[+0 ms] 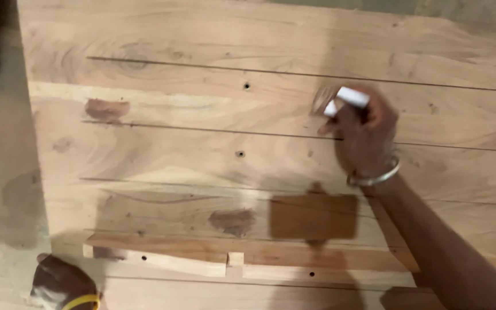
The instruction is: The person sits on the workshop floor and scoops wood filler from a tin, pressing it into the nail holes on a large wooden panel with a small applicator. They then stand and wipe excess filler across the panel surface by hand and with a small pad, working along the boards.
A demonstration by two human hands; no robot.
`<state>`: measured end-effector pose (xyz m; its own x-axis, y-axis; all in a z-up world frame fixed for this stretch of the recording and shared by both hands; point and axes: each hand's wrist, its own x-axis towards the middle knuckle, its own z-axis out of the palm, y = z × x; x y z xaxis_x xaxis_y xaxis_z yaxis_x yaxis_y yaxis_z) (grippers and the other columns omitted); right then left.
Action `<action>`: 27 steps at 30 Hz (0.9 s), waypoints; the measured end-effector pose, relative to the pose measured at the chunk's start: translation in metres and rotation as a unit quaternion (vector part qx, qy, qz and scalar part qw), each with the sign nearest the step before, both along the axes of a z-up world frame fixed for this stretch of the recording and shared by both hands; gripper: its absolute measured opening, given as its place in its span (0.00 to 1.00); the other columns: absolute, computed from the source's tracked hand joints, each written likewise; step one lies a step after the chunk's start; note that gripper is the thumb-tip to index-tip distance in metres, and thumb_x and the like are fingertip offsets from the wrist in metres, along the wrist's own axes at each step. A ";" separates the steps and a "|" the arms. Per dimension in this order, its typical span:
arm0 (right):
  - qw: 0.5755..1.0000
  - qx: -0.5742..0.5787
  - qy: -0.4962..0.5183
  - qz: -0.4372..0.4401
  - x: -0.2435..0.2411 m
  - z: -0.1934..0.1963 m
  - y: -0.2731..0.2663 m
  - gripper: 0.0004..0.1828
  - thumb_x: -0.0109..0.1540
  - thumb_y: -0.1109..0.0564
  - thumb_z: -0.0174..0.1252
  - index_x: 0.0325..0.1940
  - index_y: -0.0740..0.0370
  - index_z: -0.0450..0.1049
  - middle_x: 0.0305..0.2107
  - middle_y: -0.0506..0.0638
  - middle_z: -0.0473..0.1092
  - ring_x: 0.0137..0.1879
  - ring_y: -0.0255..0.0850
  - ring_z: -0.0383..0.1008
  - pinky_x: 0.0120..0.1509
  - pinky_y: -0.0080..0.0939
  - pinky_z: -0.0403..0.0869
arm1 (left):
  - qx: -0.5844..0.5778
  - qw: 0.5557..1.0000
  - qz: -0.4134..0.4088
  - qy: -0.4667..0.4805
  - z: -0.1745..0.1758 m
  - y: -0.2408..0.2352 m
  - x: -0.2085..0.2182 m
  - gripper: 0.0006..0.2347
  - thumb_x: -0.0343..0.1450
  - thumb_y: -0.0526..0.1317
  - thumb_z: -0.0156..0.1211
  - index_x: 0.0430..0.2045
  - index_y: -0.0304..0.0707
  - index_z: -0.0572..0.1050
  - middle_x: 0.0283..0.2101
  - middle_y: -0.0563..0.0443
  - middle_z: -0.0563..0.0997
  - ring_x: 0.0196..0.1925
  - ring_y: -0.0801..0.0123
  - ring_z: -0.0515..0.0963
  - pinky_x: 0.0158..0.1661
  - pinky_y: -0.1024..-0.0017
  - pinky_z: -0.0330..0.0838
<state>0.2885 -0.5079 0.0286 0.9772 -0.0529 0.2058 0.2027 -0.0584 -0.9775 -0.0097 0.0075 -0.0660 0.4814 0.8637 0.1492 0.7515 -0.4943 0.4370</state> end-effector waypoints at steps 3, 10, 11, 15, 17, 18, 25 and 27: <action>0.998 -0.031 0.060 0.017 -0.015 0.006 -0.018 0.08 0.72 0.62 0.57 0.51 0.71 0.74 0.36 0.53 0.76 0.37 0.37 0.79 0.38 0.37 0.82 | 0.018 0.999 -0.021 -0.023 -0.003 0.000 0.000 0.24 0.86 0.43 0.37 0.34 0.18 0.79 0.33 0.29 0.82 0.32 0.47 0.80 0.34 0.56 0.74; 0.934 -0.322 -0.155 0.019 0.058 0.033 -0.111 0.05 0.74 0.71 0.56 0.53 0.72 0.76 0.45 0.58 0.77 0.51 0.40 0.81 0.56 0.38 0.82 | 0.153 0.977 -0.093 0.114 -0.029 0.023 -0.029 0.21 0.86 0.39 0.35 0.41 0.18 0.78 0.39 0.32 0.83 0.37 0.55 0.83 0.41 0.65 0.81; 0.891 -0.383 -0.238 0.052 0.070 0.040 -0.118 0.11 0.72 0.75 0.50 0.55 0.73 0.74 0.50 0.61 0.77 0.59 0.45 0.81 0.66 0.42 0.82 | 0.353 0.892 -0.157 0.235 -0.035 0.028 -0.036 0.20 0.87 0.37 0.35 0.41 0.18 0.77 0.37 0.32 0.83 0.36 0.56 0.83 0.42 0.67 0.80; 0.688 -0.631 -0.356 0.048 0.095 0.056 -0.107 0.05 0.72 0.69 0.65 0.51 0.65 0.81 0.42 0.55 0.79 0.47 0.43 0.80 0.52 0.41 0.80 | -0.016 0.998 0.055 -0.018 -0.017 0.011 -0.007 0.25 0.88 0.47 0.39 0.40 0.19 0.81 0.38 0.33 0.83 0.36 0.49 0.82 0.38 0.60 0.79; 0.690 -0.626 -0.355 0.071 0.098 0.038 -0.112 0.03 0.73 0.66 0.64 0.49 0.63 0.81 0.44 0.53 0.78 0.49 0.41 0.77 0.52 0.42 0.79 | 0.059 0.998 0.016 0.021 -0.023 0.016 -0.014 0.25 0.86 0.45 0.38 0.39 0.18 0.81 0.38 0.30 0.83 0.37 0.46 0.82 0.36 0.55 0.77; 0.691 -0.625 -0.356 0.074 0.096 0.041 -0.104 0.03 0.73 0.66 0.64 0.49 0.63 0.81 0.44 0.53 0.78 0.49 0.41 0.77 0.52 0.42 0.79 | 0.059 0.998 0.018 0.022 -0.012 0.008 -0.006 0.25 0.86 0.45 0.38 0.39 0.18 0.81 0.38 0.30 0.83 0.37 0.46 0.82 0.36 0.55 0.77; 0.386 -0.881 -0.264 0.076 0.077 0.065 -0.092 0.21 0.62 0.50 0.61 0.57 0.59 0.79 0.44 0.54 0.76 0.53 0.45 0.74 0.34 0.33 0.75 | 0.018 1.000 0.000 -0.006 -0.039 0.035 -0.021 0.25 0.87 0.45 0.39 0.38 0.17 0.80 0.39 0.28 0.82 0.36 0.43 0.81 0.37 0.51 0.76; 0.324 -0.912 -0.232 0.092 0.099 0.067 -0.105 0.19 0.60 0.47 0.60 0.53 0.55 0.78 0.46 0.55 0.75 0.55 0.46 0.75 0.34 0.33 0.76 | 0.064 0.997 0.000 -0.035 -0.047 0.030 -0.017 0.25 0.87 0.44 0.39 0.38 0.16 0.80 0.40 0.27 0.83 0.38 0.42 0.82 0.38 0.53 0.77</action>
<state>0.3870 -0.6130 0.0959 0.7706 0.6211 -0.1429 0.4678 -0.3989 0.7887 -0.0264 0.0378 -0.1126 0.4653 0.8356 0.2920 0.7215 -0.5492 0.4218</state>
